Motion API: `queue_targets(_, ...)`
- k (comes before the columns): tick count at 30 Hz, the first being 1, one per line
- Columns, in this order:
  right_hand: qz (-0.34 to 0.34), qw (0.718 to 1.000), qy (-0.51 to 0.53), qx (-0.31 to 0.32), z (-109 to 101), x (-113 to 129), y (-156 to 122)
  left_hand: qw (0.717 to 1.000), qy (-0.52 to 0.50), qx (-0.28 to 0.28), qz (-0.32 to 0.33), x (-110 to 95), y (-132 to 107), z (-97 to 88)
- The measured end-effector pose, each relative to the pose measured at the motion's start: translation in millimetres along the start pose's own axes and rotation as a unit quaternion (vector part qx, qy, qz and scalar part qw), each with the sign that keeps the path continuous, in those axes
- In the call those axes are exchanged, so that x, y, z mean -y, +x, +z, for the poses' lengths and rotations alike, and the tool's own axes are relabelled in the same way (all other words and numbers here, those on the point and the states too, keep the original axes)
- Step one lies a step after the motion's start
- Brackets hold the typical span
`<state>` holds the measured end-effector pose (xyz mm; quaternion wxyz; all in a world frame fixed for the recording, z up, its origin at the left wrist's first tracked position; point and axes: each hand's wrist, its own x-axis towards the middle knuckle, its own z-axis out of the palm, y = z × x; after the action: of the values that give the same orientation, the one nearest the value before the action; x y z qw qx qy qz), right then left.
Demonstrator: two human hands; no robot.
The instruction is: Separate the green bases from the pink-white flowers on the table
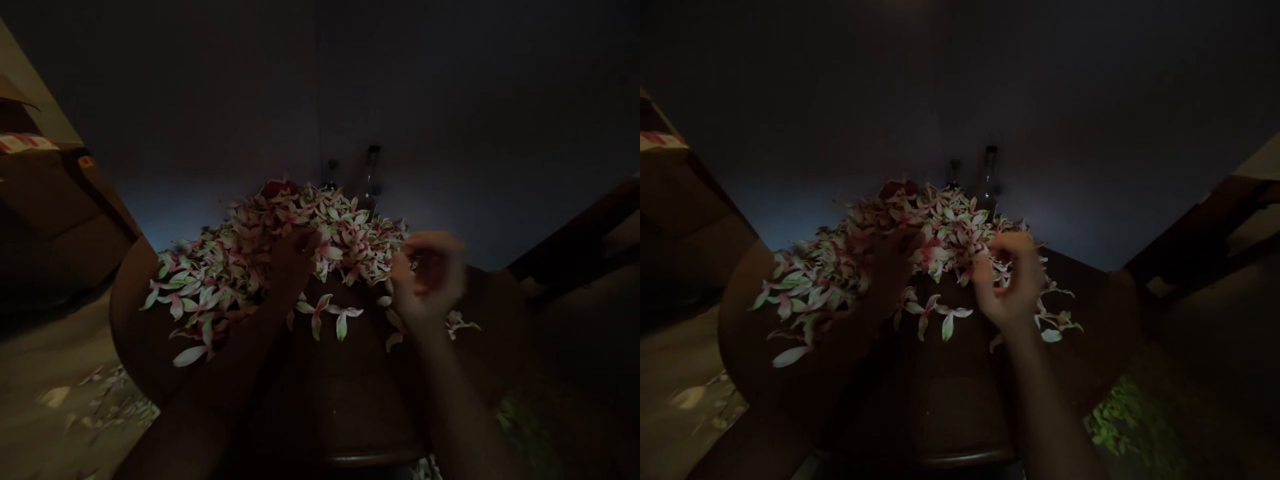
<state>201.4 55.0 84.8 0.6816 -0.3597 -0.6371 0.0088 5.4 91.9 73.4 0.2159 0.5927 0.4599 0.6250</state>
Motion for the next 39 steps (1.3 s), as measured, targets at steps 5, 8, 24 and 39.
queue_targets(5,0.085,0.985,0.003,0.152,27.0,8.3,-6.1,0.991,0.052,0.096,0.081,-9.7,-9.0,5.4)
queue_targets(8,0.143,0.975,0.042,0.168,32.0,-1.8,-8.0,0.984,0.057,0.137,0.095,-11.2,-10.8,6.6)
queue_targets(24,0.198,0.956,0.155,0.15,33.5,-14.5,-6.8,0.985,0.005,0.165,0.052,-7.9,-11.6,6.3)
queue_targets(39,0.24,0.953,0.09,0.164,32.6,-21.8,-10.4,0.972,0.123,0.121,0.158,-3.0,-9.4,9.5)
